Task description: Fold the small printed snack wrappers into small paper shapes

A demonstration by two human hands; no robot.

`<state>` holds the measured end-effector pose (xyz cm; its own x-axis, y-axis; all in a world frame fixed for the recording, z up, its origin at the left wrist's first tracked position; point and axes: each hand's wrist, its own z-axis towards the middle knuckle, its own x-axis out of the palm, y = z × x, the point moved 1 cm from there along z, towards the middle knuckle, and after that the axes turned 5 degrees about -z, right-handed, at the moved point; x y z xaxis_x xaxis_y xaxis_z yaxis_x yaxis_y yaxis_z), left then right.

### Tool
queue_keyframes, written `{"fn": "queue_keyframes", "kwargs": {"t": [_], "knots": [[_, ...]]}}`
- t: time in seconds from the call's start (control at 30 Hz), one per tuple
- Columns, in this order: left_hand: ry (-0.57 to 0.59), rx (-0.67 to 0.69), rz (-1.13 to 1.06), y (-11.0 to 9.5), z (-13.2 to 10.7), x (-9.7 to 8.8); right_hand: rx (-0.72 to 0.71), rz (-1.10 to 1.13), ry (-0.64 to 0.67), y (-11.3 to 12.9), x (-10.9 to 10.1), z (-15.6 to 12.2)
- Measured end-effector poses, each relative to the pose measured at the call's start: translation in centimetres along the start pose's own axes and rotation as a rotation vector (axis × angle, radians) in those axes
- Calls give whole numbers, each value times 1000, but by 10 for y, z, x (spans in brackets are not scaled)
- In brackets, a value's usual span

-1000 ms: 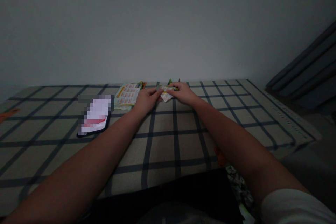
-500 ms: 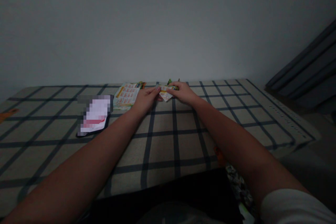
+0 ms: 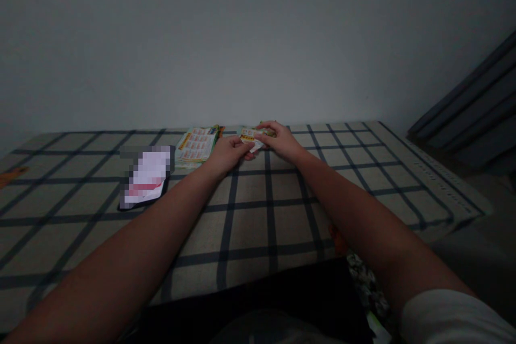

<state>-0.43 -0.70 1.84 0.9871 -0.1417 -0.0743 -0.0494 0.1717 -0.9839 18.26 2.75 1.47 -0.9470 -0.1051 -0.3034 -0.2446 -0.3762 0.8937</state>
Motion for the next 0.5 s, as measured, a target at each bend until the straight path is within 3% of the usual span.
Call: {"fn": "queue_keyframes", "kwargs": {"t": [0.2,0.37,0.5], "knots": [[-58,65,-59,4,6,-2,89,144,76,0,0,2],[47,1,-118,16,11,-2,100,99,118,1,1,3],[38,32,-32,19,12,-5,78,83,109,2,1,2]]}}
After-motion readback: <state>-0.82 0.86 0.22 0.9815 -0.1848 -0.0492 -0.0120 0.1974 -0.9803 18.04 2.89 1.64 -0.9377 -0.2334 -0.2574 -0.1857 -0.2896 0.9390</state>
